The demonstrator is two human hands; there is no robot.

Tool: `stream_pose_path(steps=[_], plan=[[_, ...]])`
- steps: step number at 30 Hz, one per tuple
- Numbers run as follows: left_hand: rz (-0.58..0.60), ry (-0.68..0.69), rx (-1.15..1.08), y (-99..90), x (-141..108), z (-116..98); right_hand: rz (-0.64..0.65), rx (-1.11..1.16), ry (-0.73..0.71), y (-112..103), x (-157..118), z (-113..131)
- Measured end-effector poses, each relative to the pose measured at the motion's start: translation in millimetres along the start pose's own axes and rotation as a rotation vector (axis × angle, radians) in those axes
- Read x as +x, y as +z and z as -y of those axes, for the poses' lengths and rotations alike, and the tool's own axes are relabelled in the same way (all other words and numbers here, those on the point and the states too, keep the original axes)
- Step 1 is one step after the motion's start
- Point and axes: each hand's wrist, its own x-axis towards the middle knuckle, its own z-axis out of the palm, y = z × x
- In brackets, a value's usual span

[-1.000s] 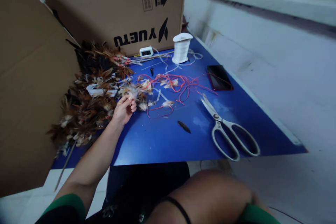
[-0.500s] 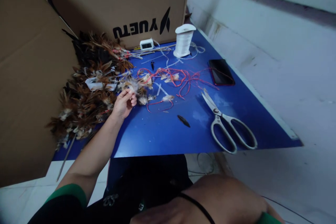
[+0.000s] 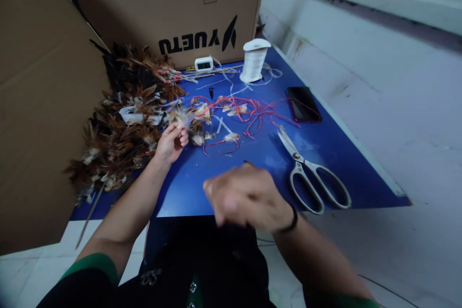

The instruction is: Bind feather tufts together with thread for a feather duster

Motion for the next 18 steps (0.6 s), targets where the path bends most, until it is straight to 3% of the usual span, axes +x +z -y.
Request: stream_pose_path(steps=[1, 4, 8, 11, 15, 18], plan=[[-0.002, -0.006, -0.014, 0.1, 0.0, -0.3, -0.013, 0.017, 0.057, -6.4, 8.8, -8.2], [-0.005, -0.022, -0.058, 0.3, -0.2, -0.9, -0.191, -0.256, 0.192, -25.1, 39.9, -42.2], [0.006, -0.045, -0.076, 0.3, -0.8, -0.8, -0.087, -0.489, 0.322, -30.4, 72.2, -92.9], [0.02, -0.059, -0.068, 0.6, -1.3, -0.7, -0.042, -0.488, 0.324, -19.3, 85.8, -121.7], [0.029, -0.065, -0.061, 1.1, -2.0, -1.1, 0.011, -0.396, 0.285, -7.4, 96.1, -144.0], [0.043, -0.073, -0.065, 1.6, -2.6, -1.0, -0.035, -0.396, 0.299, -7.3, 96.9, -154.3]])
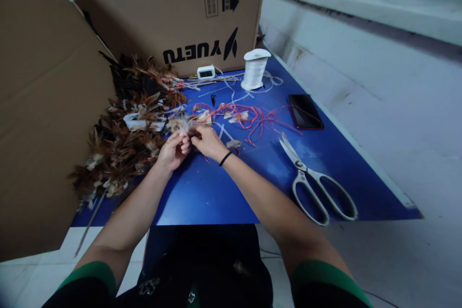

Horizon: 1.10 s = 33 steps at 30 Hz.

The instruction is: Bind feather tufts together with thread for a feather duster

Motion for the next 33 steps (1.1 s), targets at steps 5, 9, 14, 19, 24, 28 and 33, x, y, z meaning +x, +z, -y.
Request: stream_pose_path(steps=[5, 9, 14, 19, 24, 28, 33], plan=[[0.001, -0.023, -0.009, 0.1, -0.7, 1.5, -0.069, 0.063, 0.107, -5.6, -5.7, -8.4], [-0.047, 0.009, -0.004, -1.7, 1.1, 1.7, -0.032, 0.133, 0.117, -14.1, -11.7, -0.5], [-0.08, 0.039, 0.116, -2.2, 2.8, 2.7, -0.023, 0.286, 0.191, -17.9, -15.3, 13.0], [-0.079, 0.086, 0.239, 0.7, 1.6, 5.2, -0.041, 0.328, 0.289, -19.1, -15.6, 20.5], [-0.103, 0.148, 0.342, -0.1, 1.7, 7.1, -0.002, 0.341, 0.307, -20.7, -16.9, 23.0], [-0.124, 0.247, 0.445, -3.8, 3.1, 10.1, 0.028, 0.36, 0.346, -19.8, -17.7, 21.9], [-0.118, 0.349, 0.579, -5.1, 2.9, 13.2, -0.006, 0.402, 0.405, -18.1, -16.5, 22.2]])
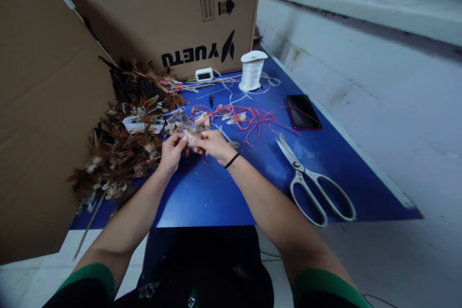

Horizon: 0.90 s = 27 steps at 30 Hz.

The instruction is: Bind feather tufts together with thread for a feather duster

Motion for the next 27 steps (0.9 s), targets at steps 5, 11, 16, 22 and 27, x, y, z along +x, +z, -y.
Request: stream_pose_path(steps=[5, 11, 16, 22, 27], plan=[[-0.01, 0.007, 0.013, 1.2, -0.4, -1.3, -0.027, 0.031, 0.037, 1.4, -0.6, 1.5], [-0.005, 0.021, 0.039, 0.9, -0.2, 0.1, -0.043, 0.048, 0.067, 2.1, -1.1, 2.8], [0.003, 0.052, 0.099, 0.4, -0.7, 0.0, -0.058, 0.065, 0.095, 2.4, -1.3, 4.5], [-0.027, 0.056, 0.162, 0.5, -1.8, -3.8, -0.053, 0.097, 0.092, 1.0, 0.1, 2.5], [0.001, 0.081, 0.238, -0.4, -3.4, -6.5, -0.037, 0.117, 0.074, -0.2, 1.7, -0.9]])
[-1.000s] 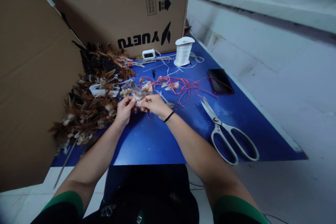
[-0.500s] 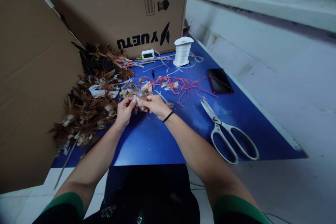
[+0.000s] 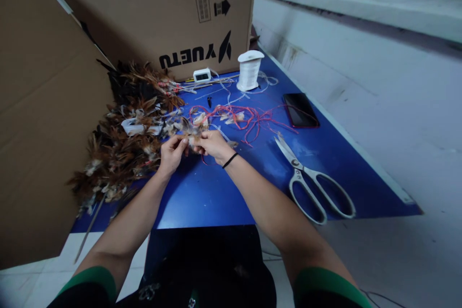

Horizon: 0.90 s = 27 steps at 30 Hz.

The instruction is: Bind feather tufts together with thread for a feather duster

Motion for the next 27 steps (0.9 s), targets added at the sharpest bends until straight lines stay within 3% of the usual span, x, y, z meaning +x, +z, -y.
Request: stream_pose_path(steps=[7, 14, 21, 27], plan=[[0.035, 0.044, 0.063, -2.0, -0.3, -0.1, 0.013, 0.039, 0.045, -0.2, 0.8, -0.6], [0.067, 0.014, -0.046, -2.9, 2.5, 2.3, 0.079, 0.056, 0.109, -2.2, -2.0, 4.6], [0.023, -0.083, -0.268, -2.1, 7.1, 13.5, 0.137, 0.042, 0.102, -7.9, -6.9, 14.2], [0.021, -0.192, -0.399, -2.3, 7.9, 6.6, 0.192, 0.135, 0.017, -14.2, -6.0, 16.3]])
